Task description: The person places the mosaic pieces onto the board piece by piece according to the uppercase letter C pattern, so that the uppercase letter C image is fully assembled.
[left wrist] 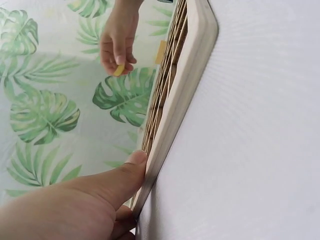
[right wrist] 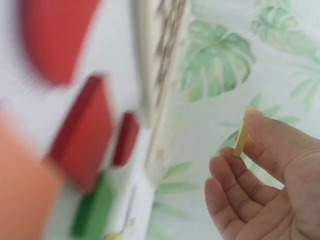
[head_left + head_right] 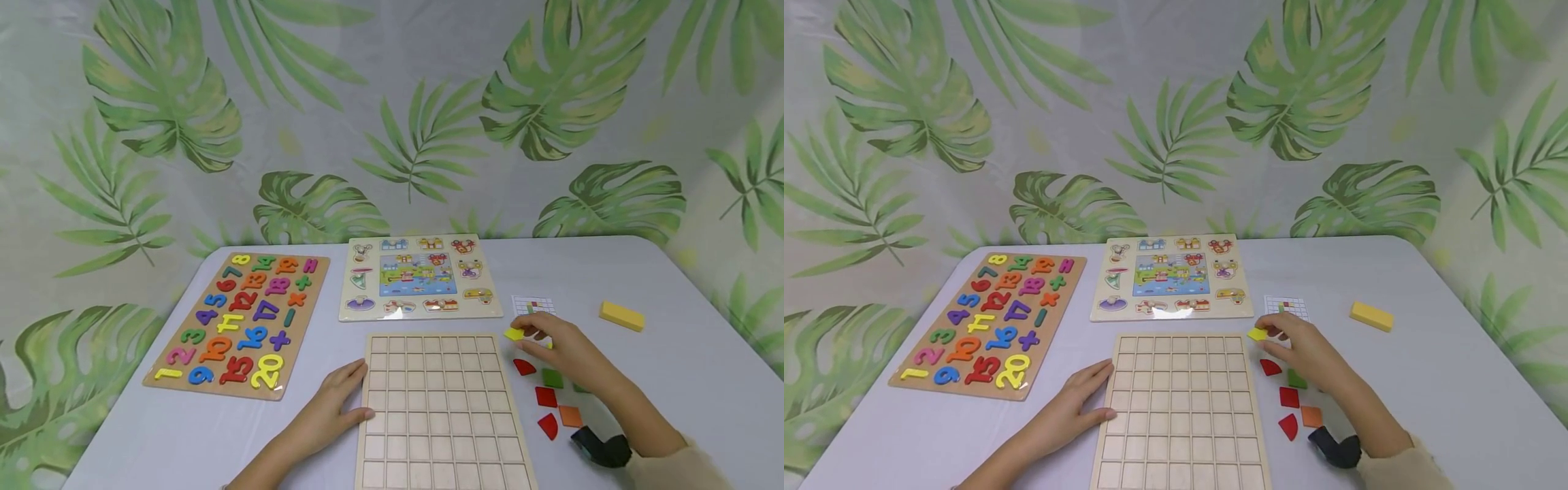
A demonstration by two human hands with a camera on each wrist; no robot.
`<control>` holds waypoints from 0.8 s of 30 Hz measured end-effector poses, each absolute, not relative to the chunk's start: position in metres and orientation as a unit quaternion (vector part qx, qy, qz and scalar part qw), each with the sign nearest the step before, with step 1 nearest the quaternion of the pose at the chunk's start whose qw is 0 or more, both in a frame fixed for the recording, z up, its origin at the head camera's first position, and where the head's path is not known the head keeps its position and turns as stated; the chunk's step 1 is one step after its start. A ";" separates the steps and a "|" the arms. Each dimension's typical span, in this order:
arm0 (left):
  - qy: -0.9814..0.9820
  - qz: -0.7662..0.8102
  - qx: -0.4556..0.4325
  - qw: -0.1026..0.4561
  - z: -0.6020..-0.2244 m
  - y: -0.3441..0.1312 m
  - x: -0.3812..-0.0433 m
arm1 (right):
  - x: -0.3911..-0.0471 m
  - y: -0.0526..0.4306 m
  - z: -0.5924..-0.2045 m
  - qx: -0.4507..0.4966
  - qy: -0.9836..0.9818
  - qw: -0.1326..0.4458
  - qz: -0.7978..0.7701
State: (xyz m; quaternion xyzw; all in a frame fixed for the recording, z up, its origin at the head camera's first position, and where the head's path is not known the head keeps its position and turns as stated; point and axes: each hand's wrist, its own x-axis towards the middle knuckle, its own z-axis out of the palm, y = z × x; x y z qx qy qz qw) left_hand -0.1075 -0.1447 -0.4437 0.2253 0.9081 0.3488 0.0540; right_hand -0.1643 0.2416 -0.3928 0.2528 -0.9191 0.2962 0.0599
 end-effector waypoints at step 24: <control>0.913 0.337 0.224 0.057 -0.444 -0.146 -0.109 | -0.179 0.122 -0.408 0.321 -0.861 -0.058 0.390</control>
